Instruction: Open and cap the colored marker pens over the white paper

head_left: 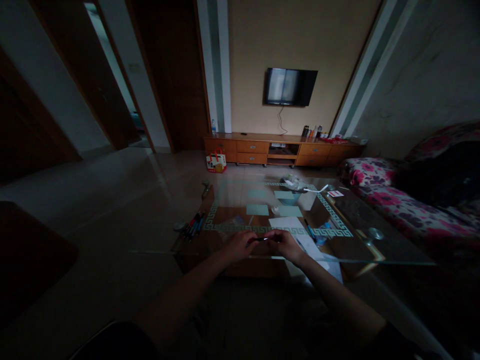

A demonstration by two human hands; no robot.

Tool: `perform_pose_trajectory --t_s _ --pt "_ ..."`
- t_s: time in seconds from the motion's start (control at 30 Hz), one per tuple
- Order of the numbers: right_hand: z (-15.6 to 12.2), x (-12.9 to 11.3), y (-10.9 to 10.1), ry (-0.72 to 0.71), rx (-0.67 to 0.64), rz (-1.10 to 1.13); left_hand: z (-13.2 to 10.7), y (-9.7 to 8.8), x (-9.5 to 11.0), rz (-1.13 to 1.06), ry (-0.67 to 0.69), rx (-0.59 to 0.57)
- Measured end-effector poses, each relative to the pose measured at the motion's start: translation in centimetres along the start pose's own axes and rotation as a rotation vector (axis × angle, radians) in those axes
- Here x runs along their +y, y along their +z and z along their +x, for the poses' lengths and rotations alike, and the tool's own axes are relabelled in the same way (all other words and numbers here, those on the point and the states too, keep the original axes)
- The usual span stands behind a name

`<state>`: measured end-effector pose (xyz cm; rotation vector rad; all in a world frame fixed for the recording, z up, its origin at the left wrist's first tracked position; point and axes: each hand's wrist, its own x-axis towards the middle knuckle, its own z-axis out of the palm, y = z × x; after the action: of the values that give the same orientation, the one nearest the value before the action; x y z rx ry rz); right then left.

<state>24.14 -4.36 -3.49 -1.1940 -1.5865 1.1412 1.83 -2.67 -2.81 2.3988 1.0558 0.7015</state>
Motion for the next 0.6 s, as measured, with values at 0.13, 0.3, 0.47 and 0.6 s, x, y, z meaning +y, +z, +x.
perform_pose_trajectory --t_s 0.13,0.3,0.47,0.6 --pt "-0.02 0.06 0.03 0.028 -0.008 0.029 -0.01 0.07 -0.09 0.015 -0.015 0.005" --pt "-0.09 -0.07 0.08 0.011 -0.011 0.017 0.10 0.33 -0.28 0.014 -0.013 0.010" --pt "-0.07 0.11 0.02 -0.001 -0.004 -0.046 0.04 -0.09 0.22 -0.003 0.003 0.003" --pt "-0.05 0.08 0.00 0.008 -0.012 -0.053 -0.08 -0.51 0.62 -0.004 -0.007 -0.009"
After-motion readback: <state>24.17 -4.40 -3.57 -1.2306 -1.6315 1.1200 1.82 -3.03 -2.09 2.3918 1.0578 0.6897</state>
